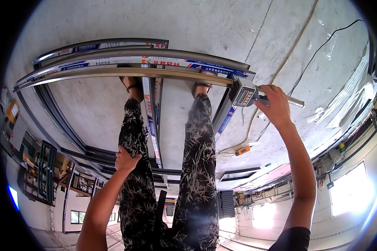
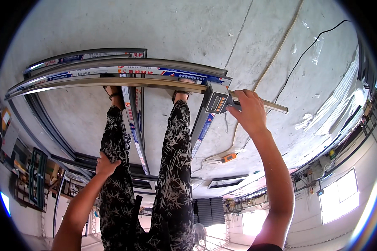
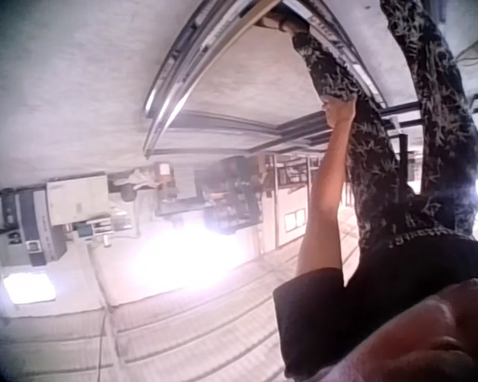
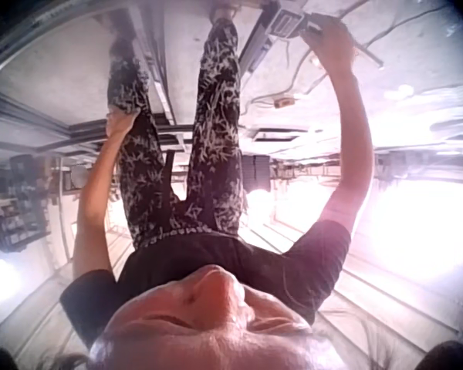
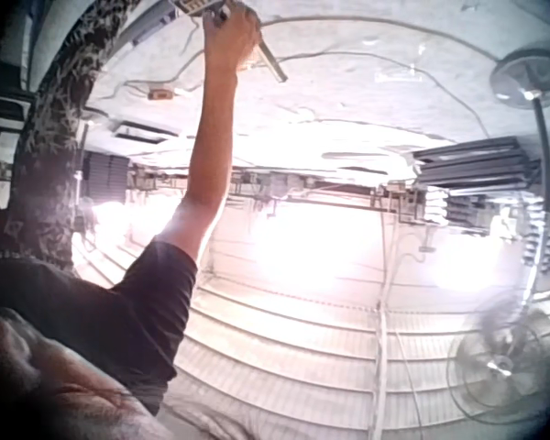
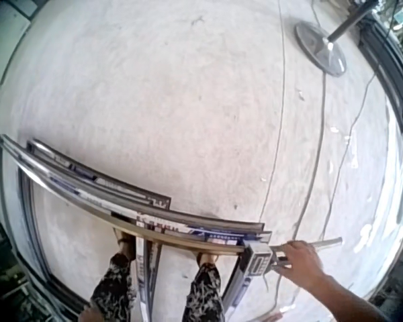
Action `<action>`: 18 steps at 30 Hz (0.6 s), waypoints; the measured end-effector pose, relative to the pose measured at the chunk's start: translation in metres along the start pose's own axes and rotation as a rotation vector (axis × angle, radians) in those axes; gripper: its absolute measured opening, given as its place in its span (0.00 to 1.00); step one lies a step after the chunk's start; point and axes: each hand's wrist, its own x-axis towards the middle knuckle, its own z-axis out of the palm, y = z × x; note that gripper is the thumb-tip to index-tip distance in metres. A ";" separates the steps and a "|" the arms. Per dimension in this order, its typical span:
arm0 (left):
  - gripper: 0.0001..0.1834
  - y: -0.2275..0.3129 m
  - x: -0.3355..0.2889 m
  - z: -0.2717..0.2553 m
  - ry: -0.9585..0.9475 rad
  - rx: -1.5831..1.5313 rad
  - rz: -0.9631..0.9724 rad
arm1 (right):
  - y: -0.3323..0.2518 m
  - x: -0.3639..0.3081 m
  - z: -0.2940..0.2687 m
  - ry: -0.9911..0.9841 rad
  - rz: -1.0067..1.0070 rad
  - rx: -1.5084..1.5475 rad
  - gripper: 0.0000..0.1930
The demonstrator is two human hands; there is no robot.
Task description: The person uses a control panel to operate a large cutting machine, lowers the saw to cut a metal profile, and then measures several metal frames on the floor using a long measuring tool.
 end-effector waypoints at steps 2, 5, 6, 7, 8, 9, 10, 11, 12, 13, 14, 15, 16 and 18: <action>0.56 0.002 -0.001 0.000 -0.008 -0.001 -0.001 | 0.004 0.003 0.009 0.026 -0.042 -0.094 0.21; 0.55 -0.002 0.001 0.002 0.005 -0.021 0.020 | 0.007 0.009 0.007 0.054 -0.070 -0.240 0.21; 0.55 -0.002 0.001 0.003 0.006 -0.022 0.019 | 0.009 0.009 0.009 0.054 -0.071 -0.238 0.21; 0.55 -0.004 0.000 0.001 0.006 -0.026 0.014 | 0.010 0.009 0.014 0.107 -0.132 -0.267 0.20; 0.55 -0.003 0.001 -0.001 0.007 -0.036 0.017 | 0.013 0.009 0.018 0.164 -0.193 -0.303 0.20; 0.55 -0.003 0.002 -0.003 0.010 -0.040 0.022 | 0.016 0.007 0.024 0.170 -0.193 -0.308 0.20; 0.55 -0.002 0.001 -0.003 0.004 -0.043 0.011 | 0.020 0.003 0.031 0.172 -0.140 -0.318 0.20; 0.55 -0.001 -0.001 -0.003 -0.005 -0.044 -0.001 | 0.024 0.000 0.036 0.173 -0.088 -0.328 0.19; 0.55 0.002 -0.002 -0.002 -0.004 -0.052 0.004 | 0.030 -0.003 0.040 0.210 -0.113 -0.334 0.19; 0.55 0.002 -0.002 -0.002 -0.004 -0.050 -0.008 | 0.029 -0.005 0.040 0.214 -0.117 -0.336 0.19; 0.54 0.003 -0.002 -0.002 -0.004 -0.048 -0.019 | 0.028 -0.006 0.040 0.183 -0.092 -0.344 0.19; 0.54 0.004 -0.002 -0.002 -0.004 -0.053 -0.018 | 0.028 -0.006 0.040 0.152 -0.067 -0.353 0.19; 0.55 0.004 -0.002 -0.001 -0.001 -0.060 -0.020 | 0.024 -0.006 0.037 0.150 -0.070 -0.352 0.19; 0.55 0.003 -0.002 0.000 -0.003 -0.070 -0.023 | 0.017 -0.004 0.027 0.079 -0.063 -0.244 0.18</action>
